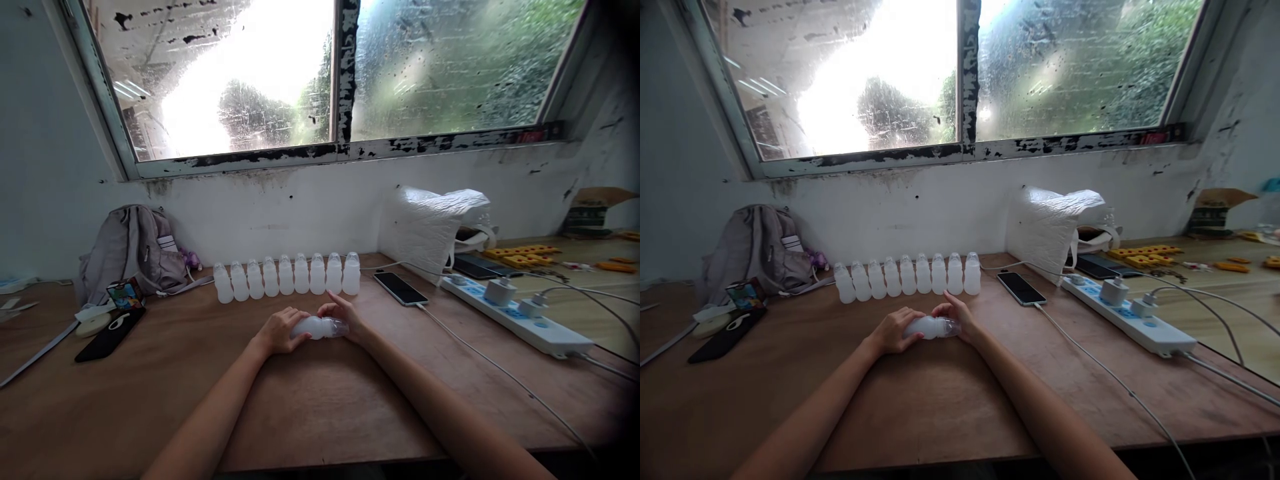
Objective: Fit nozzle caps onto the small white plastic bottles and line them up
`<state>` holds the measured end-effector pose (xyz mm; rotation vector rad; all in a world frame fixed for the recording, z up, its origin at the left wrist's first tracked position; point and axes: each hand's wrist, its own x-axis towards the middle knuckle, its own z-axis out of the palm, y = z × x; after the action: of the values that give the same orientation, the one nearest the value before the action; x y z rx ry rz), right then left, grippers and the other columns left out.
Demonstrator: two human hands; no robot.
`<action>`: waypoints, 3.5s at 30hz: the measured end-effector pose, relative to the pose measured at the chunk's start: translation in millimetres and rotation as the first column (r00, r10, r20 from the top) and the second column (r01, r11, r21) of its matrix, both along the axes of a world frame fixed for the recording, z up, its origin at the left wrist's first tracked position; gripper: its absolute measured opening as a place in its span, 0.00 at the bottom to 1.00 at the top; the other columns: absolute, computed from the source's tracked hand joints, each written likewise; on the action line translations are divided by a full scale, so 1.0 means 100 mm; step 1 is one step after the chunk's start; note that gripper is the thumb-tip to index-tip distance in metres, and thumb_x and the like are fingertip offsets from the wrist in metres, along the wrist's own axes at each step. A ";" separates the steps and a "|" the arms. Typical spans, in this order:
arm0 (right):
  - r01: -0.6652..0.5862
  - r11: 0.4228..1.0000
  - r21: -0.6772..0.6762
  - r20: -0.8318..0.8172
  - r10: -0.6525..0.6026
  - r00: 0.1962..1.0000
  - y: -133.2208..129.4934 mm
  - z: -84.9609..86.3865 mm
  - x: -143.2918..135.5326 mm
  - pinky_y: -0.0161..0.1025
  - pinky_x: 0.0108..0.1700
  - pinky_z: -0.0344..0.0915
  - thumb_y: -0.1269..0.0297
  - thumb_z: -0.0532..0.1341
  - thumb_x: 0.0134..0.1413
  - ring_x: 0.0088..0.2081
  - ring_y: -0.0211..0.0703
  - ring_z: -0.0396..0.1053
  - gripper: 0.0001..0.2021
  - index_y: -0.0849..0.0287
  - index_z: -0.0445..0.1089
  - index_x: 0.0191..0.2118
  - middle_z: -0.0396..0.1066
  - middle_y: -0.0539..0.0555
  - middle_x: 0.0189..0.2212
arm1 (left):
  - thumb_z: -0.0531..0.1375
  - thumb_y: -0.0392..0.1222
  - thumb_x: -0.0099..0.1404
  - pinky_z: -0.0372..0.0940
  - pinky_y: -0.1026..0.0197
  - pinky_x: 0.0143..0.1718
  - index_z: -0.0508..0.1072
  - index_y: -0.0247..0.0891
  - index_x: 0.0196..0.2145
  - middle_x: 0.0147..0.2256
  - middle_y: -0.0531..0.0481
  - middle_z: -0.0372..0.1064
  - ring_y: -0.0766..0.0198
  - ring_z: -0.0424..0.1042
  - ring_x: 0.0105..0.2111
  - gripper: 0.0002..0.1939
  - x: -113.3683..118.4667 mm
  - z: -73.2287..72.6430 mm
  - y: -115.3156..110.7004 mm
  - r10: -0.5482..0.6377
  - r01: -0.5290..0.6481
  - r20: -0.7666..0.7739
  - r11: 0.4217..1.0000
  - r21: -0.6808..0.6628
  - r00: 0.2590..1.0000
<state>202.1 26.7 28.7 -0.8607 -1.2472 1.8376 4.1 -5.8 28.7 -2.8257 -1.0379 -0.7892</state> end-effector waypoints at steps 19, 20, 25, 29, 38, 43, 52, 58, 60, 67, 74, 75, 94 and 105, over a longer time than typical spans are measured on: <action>-0.026 0.999 -0.037 -0.001 0.026 1.000 0.12 -0.15 -0.02 0.30 0.17 0.54 0.47 0.52 0.45 0.15 0.32 0.59 0.23 0.64 0.65 0.17 0.63 0.50 0.14 | 0.50 0.50 0.57 0.61 0.57 0.37 0.61 0.37 0.45 0.37 0.45 0.64 0.59 0.63 0.37 0.20 0.01 -0.04 0.01 -0.018 0.018 -0.008 0.999 0.042 1.000; -0.029 0.999 -0.039 0.000 0.029 1.000 0.12 -0.16 -0.02 0.30 0.18 0.54 0.47 0.52 0.45 0.16 0.32 0.59 0.23 0.64 0.65 0.18 0.64 0.50 0.14 | 0.50 0.50 0.58 0.60 0.58 0.37 0.60 0.37 0.45 0.37 0.45 0.64 0.59 0.63 0.37 0.20 0.01 -0.05 0.01 -0.020 0.020 -0.009 0.999 0.043 1.000; -0.032 0.998 -0.061 0.007 0.033 0.999 0.12 -0.16 -0.02 0.30 0.17 0.54 0.47 0.52 0.46 0.15 0.32 0.58 0.23 0.64 0.65 0.17 0.63 0.50 0.14 | 0.50 0.50 0.58 0.60 0.58 0.37 0.60 0.37 0.45 0.37 0.46 0.64 0.59 0.63 0.36 0.20 0.02 -0.04 0.01 -0.019 0.019 -0.021 0.999 0.034 1.000; -0.013 0.998 -0.069 0.017 0.014 1.000 0.12 -0.16 -0.02 0.30 0.16 0.54 0.45 0.51 0.45 0.14 0.32 0.58 0.24 0.64 0.64 0.17 0.62 0.50 0.13 | 0.50 0.50 0.58 0.60 0.57 0.37 0.60 0.37 0.45 0.36 0.45 0.63 0.59 0.62 0.36 0.20 0.02 -0.03 0.00 -0.020 0.021 -0.033 0.999 0.029 0.999; 0.005 0.999 -0.051 0.018 -0.004 1.000 0.12 -0.20 -0.03 0.30 0.16 0.53 0.44 0.50 0.45 0.14 0.32 0.57 0.25 0.63 0.64 0.17 0.61 0.49 0.12 | 0.50 0.49 0.58 0.60 0.57 0.37 0.60 0.36 0.45 0.36 0.44 0.62 0.59 0.62 0.36 0.19 0.03 -0.04 -0.02 -0.039 0.040 -0.025 0.999 0.029 0.999; 0.010 0.999 -0.030 0.029 -0.009 1.000 0.09 -0.16 -0.04 0.30 0.16 0.53 0.44 0.50 0.45 0.14 0.32 0.57 0.25 0.63 0.64 0.16 0.60 0.49 0.12 | 0.50 0.49 0.58 0.60 0.57 0.38 0.60 0.35 0.45 0.37 0.44 0.62 0.59 0.62 0.36 0.19 0.03 -0.03 -0.02 -0.041 0.041 -0.024 0.999 0.025 0.999; 0.314 0.929 0.195 0.084 -0.335 0.938 0.12 -0.11 -0.05 0.29 0.20 0.55 0.49 0.55 0.44 0.17 0.31 0.60 0.22 0.65 0.65 0.15 0.64 0.51 0.14 | 0.51 0.49 0.57 0.60 0.56 0.40 0.58 0.38 0.46 0.40 0.45 0.63 0.58 0.61 0.40 0.20 0.06 -0.02 0.01 0.026 -0.025 -0.003 0.998 0.064 1.000; 0.322 0.916 0.238 0.298 -0.385 0.874 0.12 -0.12 -0.08 0.32 0.13 0.52 0.48 0.52 0.45 0.12 0.36 0.58 0.21 0.63 0.64 0.21 0.63 0.51 0.11 | 0.50 0.49 0.58 0.61 0.55 0.39 0.60 0.35 0.45 0.39 0.43 0.64 0.57 0.63 0.39 0.20 0.05 -0.07 0.04 0.123 -0.128 0.047 0.986 0.104 0.991; 0.322 0.866 0.384 0.386 -0.467 0.796 0.10 -0.14 -0.09 0.32 0.12 0.48 0.48 0.49 0.48 0.09 0.35 0.54 0.23 0.61 0.60 0.15 0.56 0.49 0.06 | 0.50 0.50 0.58 0.61 0.56 0.39 0.61 0.35 0.43 0.38 0.43 0.65 0.58 0.64 0.38 0.20 0.04 -0.06 0.03 0.097 -0.102 0.076 0.992 0.068 0.992; 0.340 0.595 0.729 0.237 -0.685 0.689 0.04 -0.11 -0.08 0.33 0.18 0.46 0.53 0.48 0.49 0.13 0.33 0.52 0.24 0.59 0.53 0.09 0.54 0.50 0.07 | 0.51 0.49 0.57 0.61 0.64 0.30 0.65 0.36 0.37 0.32 0.48 0.68 0.64 0.67 0.30 0.15 0.07 0.01 -0.04 0.089 -0.042 0.263 0.983 -0.179 0.961; 0.321 0.504 0.802 0.145 -0.685 0.714 -0.04 -0.06 -0.05 0.33 0.19 0.45 0.55 0.49 0.49 0.14 0.33 0.50 0.23 0.60 0.55 0.09 0.53 0.50 0.08 | 0.50 0.50 0.58 0.60 0.66 0.29 0.68 0.34 0.34 0.29 0.50 0.69 0.66 0.67 0.28 0.17 0.10 0.02 -0.03 0.119 0.016 0.368 0.938 -0.345 0.922; 0.311 0.498 0.810 0.145 -0.683 0.716 -0.05 -0.06 -0.05 0.33 0.20 0.46 0.55 0.49 0.49 0.15 0.33 0.51 0.23 0.60 0.56 0.09 0.54 0.50 0.09 | 0.50 0.50 0.58 0.60 0.66 0.29 0.68 0.34 0.34 0.29 0.50 0.69 0.65 0.67 0.28 0.17 0.10 0.02 -0.03 0.122 0.020 0.371 0.934 -0.356 0.921; 0.325 0.944 0.066 -0.167 -0.310 0.936 0.04 -0.07 -0.09 0.36 0.28 0.67 0.56 0.54 0.47 0.28 0.39 0.66 0.13 0.61 0.65 0.30 0.68 0.54 0.28 | 0.56 0.50 0.54 0.60 0.55 0.42 0.61 0.38 0.45 0.40 0.45 0.63 0.58 0.63 0.41 0.22 -0.04 -0.12 0.17 0.173 -0.175 0.208 0.985 -0.010 0.963; 0.242 0.959 0.149 -0.029 -0.240 0.970 0.02 -0.15 -0.15 0.34 0.20 0.65 0.55 0.56 0.46 0.21 0.35 0.65 0.13 0.61 0.64 0.31 0.65 0.54 0.27 | 0.46 0.55 0.59 0.60 0.62 0.36 0.56 0.35 0.44 0.39 0.44 0.62 0.60 0.65 0.38 0.22 -1.04 -0.08 0.48 0.649 -0.800 0.728 0.547 -0.246 0.220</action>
<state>187.2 28.9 13.9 -0.8762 -1.2017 1.5321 -99.5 41.8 20.9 -1.3263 -1.9979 -1.7899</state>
